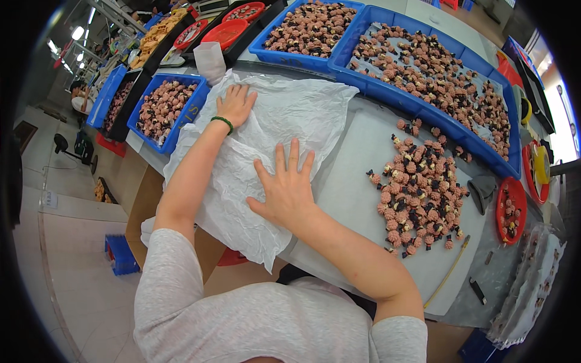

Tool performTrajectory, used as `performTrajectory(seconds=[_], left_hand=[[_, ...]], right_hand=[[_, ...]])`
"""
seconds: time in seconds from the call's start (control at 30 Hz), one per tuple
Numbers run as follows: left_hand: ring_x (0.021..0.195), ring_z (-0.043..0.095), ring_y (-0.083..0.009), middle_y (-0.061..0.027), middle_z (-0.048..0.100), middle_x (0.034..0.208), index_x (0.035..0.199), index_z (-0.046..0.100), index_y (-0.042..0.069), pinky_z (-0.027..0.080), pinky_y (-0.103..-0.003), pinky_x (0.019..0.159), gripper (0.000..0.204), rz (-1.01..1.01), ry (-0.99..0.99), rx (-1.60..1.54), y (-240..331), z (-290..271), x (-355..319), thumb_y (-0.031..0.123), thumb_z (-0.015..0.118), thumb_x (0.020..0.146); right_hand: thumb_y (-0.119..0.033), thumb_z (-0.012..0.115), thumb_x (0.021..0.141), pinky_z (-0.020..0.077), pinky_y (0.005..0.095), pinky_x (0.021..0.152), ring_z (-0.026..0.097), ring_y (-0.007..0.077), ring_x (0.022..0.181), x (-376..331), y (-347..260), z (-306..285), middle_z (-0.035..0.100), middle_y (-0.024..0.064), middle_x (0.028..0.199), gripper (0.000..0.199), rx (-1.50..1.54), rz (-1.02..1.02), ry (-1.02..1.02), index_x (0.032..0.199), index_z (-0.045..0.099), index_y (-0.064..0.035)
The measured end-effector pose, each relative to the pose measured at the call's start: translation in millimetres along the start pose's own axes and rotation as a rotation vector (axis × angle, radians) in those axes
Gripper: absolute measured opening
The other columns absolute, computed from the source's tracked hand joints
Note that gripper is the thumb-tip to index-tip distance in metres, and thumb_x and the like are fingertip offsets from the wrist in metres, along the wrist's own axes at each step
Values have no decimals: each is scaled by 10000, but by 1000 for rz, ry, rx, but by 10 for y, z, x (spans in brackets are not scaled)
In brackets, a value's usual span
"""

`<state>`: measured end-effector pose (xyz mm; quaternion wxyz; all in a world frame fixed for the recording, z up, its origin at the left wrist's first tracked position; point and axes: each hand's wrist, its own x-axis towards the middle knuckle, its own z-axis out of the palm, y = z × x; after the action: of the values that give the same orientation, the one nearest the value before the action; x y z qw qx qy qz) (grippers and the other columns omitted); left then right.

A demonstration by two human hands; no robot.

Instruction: Assembling and inspecting small plastic components with black pins at a factory workbench.

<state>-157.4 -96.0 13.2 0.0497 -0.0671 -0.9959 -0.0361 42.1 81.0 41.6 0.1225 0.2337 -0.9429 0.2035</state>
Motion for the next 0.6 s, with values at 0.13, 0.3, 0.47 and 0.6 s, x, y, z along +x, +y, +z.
performTrajectory(seconds=[0.13,0.3,0.47,0.6], left_hand=[[1264,283,-278,-125,300,1370,1297,343,110,197,-577,980,575,-34,-1,-25,87,19,27,489,351,865],[1280,267,-300,-115,217,1418,1317,304,109,216,-590,972,612,11,81,-71,-228,-2,235,500,375,851],[1211,375,-303,-176,342,1344,1302,338,52,346,-375,957,600,4,59,249,435,-661,-152,404,490,840],[1064,498,-303,-141,525,1158,1198,467,76,402,-450,853,442,427,27,-29,1039,-979,-881,335,498,840]], right_hand=[[-496,590,675,177,654,921,223,482,1230,-106,54,-195,376,243,1275,642,30,-29,78,1218,491,-169],[-315,615,724,233,611,917,351,363,1184,-581,105,-588,474,152,1190,452,92,0,118,1117,538,-107],[-99,622,735,337,476,907,542,237,982,-1293,503,-857,606,71,963,234,208,21,191,960,584,-51],[-50,630,721,456,321,738,600,203,789,-1683,922,-1090,625,74,850,213,209,254,311,932,612,-29]])
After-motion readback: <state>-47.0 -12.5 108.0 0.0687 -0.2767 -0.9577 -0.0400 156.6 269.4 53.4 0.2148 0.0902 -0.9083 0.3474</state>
